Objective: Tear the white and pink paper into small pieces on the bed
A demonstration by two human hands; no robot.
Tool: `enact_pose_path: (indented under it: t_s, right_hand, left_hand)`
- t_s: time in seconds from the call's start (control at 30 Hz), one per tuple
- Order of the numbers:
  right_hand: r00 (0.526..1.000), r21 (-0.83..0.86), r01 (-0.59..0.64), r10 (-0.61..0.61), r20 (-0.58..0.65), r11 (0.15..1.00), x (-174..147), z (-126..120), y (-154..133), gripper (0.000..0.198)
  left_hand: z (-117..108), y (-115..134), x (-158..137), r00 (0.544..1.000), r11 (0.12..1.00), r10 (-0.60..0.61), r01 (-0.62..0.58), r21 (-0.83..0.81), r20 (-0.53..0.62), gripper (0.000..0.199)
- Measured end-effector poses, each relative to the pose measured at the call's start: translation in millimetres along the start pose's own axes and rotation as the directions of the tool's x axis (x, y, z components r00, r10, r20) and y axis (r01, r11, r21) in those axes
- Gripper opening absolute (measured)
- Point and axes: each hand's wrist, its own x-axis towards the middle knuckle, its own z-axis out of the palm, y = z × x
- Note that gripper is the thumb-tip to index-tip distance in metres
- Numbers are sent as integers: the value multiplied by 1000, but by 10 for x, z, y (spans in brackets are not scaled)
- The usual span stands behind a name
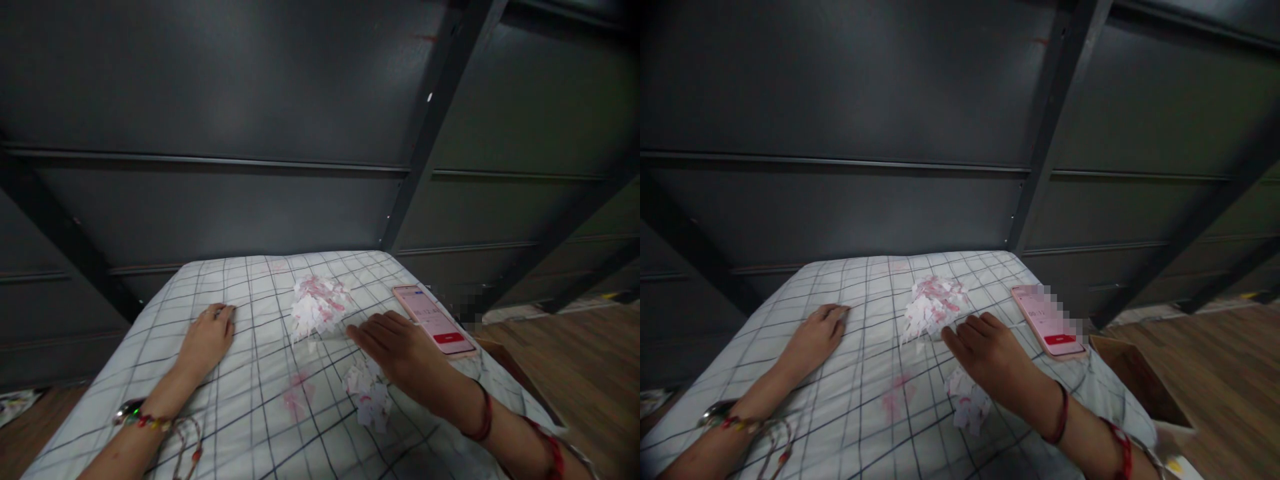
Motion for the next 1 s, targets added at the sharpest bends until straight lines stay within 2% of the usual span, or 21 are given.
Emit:
enact_pose_path:
  t_s: [0.27, 0.43, 0.53, 0.63, 0.7, 0.83, 1.0]
  right_hand:
    - [999, -32, -9, 10, 46, 999, -55, -83, 137, 25]
    - [998, 8, 12, -13, 67, 1000, -37, -67, 159, 21]
    - [993, 14, 25, -26, 112, 1000, -126, -183, 235, 23]
    - [984, 58, -21, 11, 176, 998, -247, -344, 353, 27]
    - [985, 57, -45, 35, 166, 997, -268, -399, 399, 27]
    - [997, 63, -55, 52, 57, 997, -133, -298, 320, 22]
    - [998, 82, 14, -18, 53, 997, 13, -83, 120, 21]
  left_hand:
    - [-3, 18, -5, 1000, 1000, -8, 8, 7, -12, 37]
    - [-9, 12, 0, 1000, 1000, 0, 0, 5, -7, 37]
    - [0, 5, 5, 1000, 1000, 10, -10, 14, -2, 37]
    - [17, -4, 10, 1000, 1000, 13, -13, 19, -8, 39]
    - [27, -12, 13, 1000, 1000, 17, -17, 17, -7, 40]
    - [31, -21, 16, 1000, 1000, 20, -20, 10, -9, 40]
    - [11, -6, 6, 1000, 1000, -6, 6, -6, -9, 38]
